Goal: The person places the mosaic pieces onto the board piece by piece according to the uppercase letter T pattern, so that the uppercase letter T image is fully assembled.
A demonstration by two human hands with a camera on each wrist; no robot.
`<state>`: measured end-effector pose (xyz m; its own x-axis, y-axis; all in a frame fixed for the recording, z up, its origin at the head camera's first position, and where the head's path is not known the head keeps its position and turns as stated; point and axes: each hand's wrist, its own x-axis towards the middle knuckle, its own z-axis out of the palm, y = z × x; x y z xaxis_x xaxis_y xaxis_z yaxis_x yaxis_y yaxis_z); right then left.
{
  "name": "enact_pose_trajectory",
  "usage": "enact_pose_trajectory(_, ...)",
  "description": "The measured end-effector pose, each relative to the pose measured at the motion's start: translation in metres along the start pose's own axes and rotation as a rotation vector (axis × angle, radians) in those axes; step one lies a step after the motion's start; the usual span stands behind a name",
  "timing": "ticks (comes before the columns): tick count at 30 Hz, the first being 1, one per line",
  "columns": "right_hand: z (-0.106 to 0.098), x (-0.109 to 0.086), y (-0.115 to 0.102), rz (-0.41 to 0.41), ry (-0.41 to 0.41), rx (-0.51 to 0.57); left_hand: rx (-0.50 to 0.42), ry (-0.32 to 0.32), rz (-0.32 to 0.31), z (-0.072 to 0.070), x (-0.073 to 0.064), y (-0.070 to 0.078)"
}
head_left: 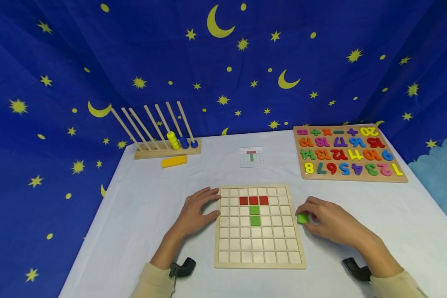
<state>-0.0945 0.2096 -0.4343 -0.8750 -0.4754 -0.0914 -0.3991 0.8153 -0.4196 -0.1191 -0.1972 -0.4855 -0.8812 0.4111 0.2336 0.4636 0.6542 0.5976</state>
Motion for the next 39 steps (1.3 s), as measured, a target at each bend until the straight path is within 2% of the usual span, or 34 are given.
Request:
enact_pose_trajectory(14, 0.002, 0.007, -0.008, -0.045, -0.004, 0.007, 0.009, 0.002, -0.010, 0.000, -0.001, 0.000)
enact_pose_trajectory(21, 0.004, 0.009, -0.013, -0.042, -0.018, 0.014, 0.005, -0.001, -0.005, 0.001, 0.000, -0.002)
enact_pose_trajectory(30, 0.003, 0.014, -0.017, -0.070, 0.022, 0.009, 0.005, 0.004, -0.005, 0.000, 0.000, 0.000)
enact_pose_trajectory(39, 0.005, 0.017, -0.021, -0.074, 0.023, 0.014, 0.003, -0.003, -0.013, 0.000, 0.000, 0.000)
